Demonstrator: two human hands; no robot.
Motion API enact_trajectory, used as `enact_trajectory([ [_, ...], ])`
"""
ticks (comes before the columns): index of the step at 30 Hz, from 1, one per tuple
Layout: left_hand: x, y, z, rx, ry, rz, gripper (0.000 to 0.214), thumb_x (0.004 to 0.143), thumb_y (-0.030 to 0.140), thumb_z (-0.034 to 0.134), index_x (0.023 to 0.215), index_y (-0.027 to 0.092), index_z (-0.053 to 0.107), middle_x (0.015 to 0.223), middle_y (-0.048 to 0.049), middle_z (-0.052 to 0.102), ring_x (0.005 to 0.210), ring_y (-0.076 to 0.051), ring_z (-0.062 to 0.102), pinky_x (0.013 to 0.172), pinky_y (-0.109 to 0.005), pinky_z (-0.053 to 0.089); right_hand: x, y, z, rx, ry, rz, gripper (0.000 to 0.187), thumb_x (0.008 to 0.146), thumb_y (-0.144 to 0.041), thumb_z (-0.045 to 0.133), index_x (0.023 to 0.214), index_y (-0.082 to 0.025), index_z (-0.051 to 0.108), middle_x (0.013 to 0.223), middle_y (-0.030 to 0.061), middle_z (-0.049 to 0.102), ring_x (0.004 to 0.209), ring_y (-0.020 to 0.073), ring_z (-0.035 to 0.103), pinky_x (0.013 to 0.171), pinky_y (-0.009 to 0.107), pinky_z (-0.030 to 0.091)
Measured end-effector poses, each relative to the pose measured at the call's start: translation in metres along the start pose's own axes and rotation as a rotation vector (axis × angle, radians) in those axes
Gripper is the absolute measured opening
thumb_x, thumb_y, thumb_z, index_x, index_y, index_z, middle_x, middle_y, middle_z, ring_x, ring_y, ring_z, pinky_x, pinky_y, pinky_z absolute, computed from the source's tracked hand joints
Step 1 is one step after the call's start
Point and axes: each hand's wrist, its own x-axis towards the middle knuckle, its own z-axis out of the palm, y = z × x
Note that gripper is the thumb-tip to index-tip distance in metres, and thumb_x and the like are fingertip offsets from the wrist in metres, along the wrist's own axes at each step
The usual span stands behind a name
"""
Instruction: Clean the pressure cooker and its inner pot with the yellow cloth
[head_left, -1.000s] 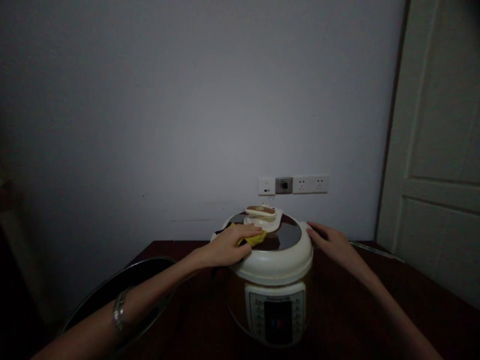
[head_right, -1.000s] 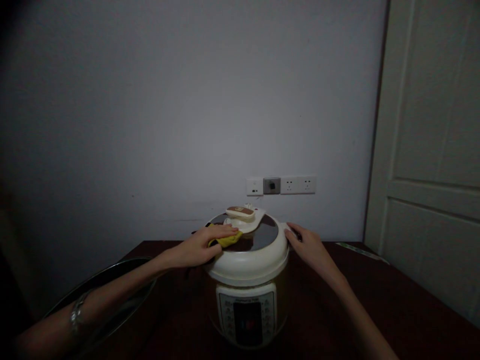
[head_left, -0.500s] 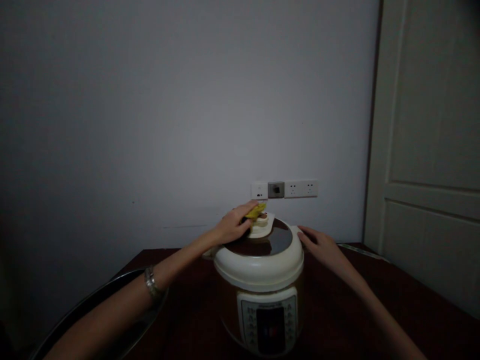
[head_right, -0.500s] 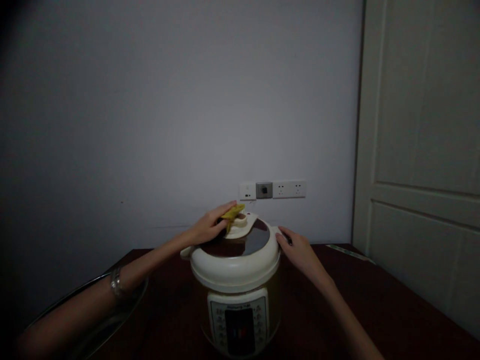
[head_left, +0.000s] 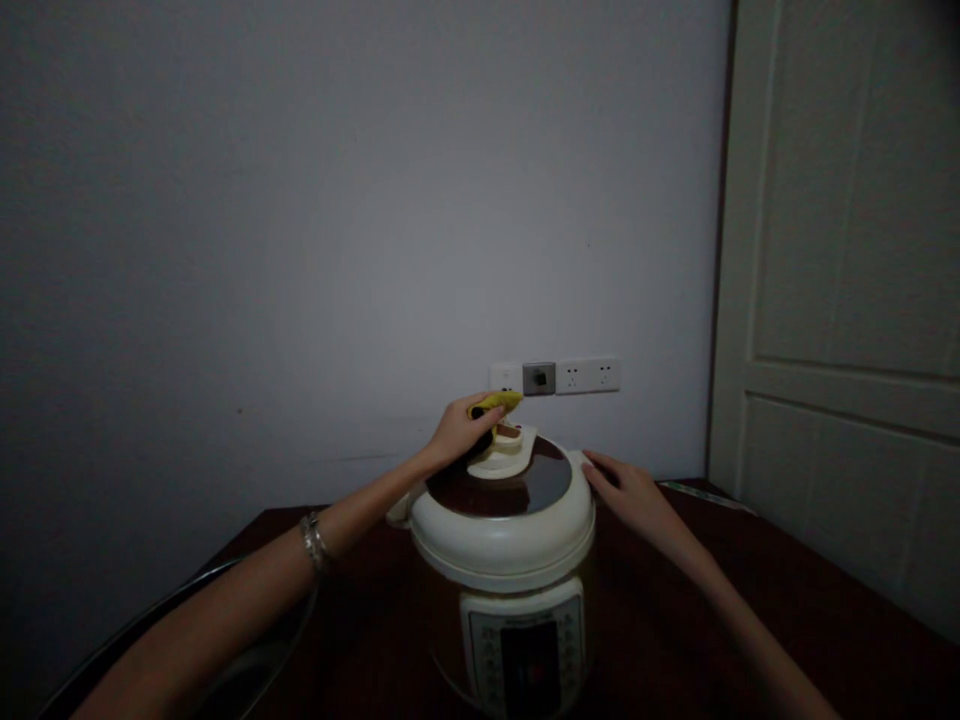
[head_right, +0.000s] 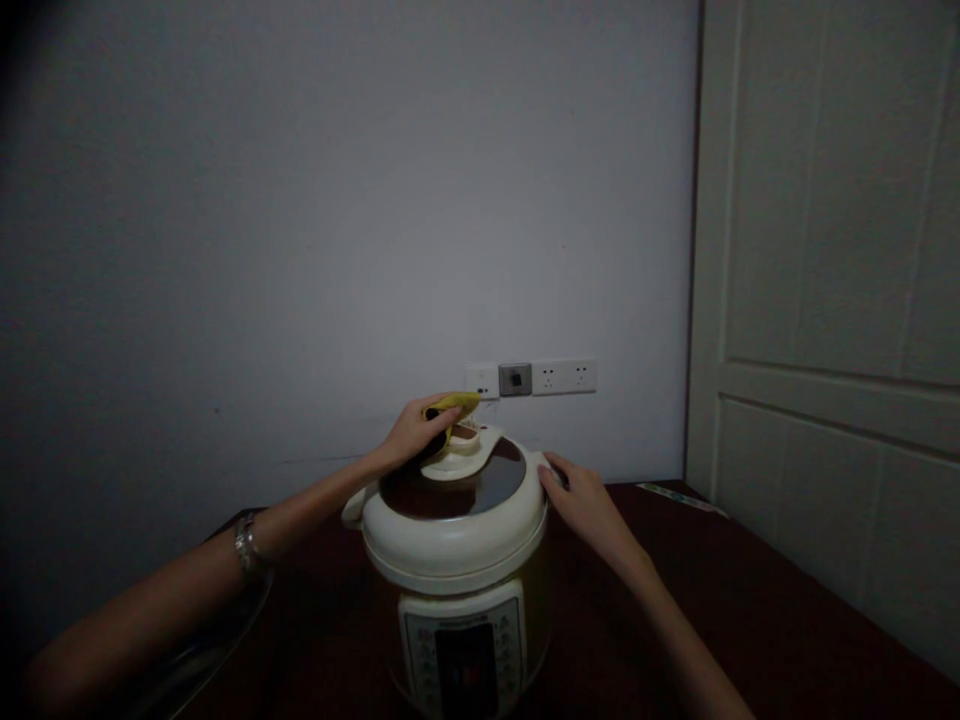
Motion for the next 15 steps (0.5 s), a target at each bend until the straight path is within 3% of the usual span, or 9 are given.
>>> enact_trajectory([
  [4, -0.003, -0.003, -0.008, 0.026, -0.155, 0.079, 0.035, 0.085, 0.033, 0.050, 0.115, 0.020, 0.060, 0.117, -0.0079, 0.063, 0.104, -0.019, 0.059, 0.093, -0.035, 0.043, -0.001, -0.003, 0.000, -0.012, -0.002, 0.030, 0.053, 0.085, -0.041, 0.036, 0.120, -0.007, 0.057, 0.117, 0.0150, 0.061, 0.107, 0.0259, 0.059, 0.095, 0.037, 0.041],
  [7, -0.004, 0.007, -0.007, 0.229, -0.289, 0.279, 0.037, 0.083, 0.029, 0.050, 0.118, 0.021, 0.057, 0.120, -0.0076, 0.061, 0.110, -0.019, 0.054, 0.096, -0.036, 0.039, -0.002, -0.008, -0.001, -0.020, 0.003, 0.027, 0.053, 0.085, -0.040, 0.035, 0.120, -0.006, 0.057, 0.117, 0.0158, 0.062, 0.105, 0.0261, 0.060, 0.094, 0.037, 0.042],
  [11, 0.004, 0.030, 0.012, 0.540, -0.491, 0.536, 0.038, 0.081, 0.029, 0.051, 0.117, 0.023, 0.058, 0.114, -0.0073, 0.062, 0.104, -0.022, 0.055, 0.090, -0.037, 0.042, -0.002, -0.011, -0.002, -0.009, 0.005, 0.006, 0.050, 0.085, -0.038, 0.035, 0.117, -0.007, 0.059, 0.114, 0.0149, 0.064, 0.100, 0.0254, 0.062, 0.091, 0.036, 0.044],
  [13, 0.009, 0.038, 0.021, 0.636, -0.559, 0.559, 0.036, 0.079, 0.032, 0.051, 0.113, 0.023, 0.060, 0.105, -0.0068, 0.066, 0.096, -0.022, 0.058, 0.084, -0.037, 0.044, -0.002, -0.010, -0.002, -0.006, 0.011, 0.005, 0.049, 0.085, -0.037, 0.036, 0.117, -0.008, 0.060, 0.114, 0.0142, 0.064, 0.100, 0.0252, 0.063, 0.091, 0.036, 0.044],
  [15, 0.013, 0.040, 0.025, 0.644, -0.551, 0.508, 0.036, 0.079, 0.032, 0.051, 0.112, 0.023, 0.061, 0.101, -0.0063, 0.067, 0.092, -0.022, 0.060, 0.081, -0.035, 0.045, -0.002, -0.007, -0.002, 0.002, 0.016, 0.009, 0.048, 0.085, -0.037, 0.038, 0.117, -0.010, 0.060, 0.115, 0.0129, 0.064, 0.101, 0.0248, 0.062, 0.091, 0.036, 0.044],
])
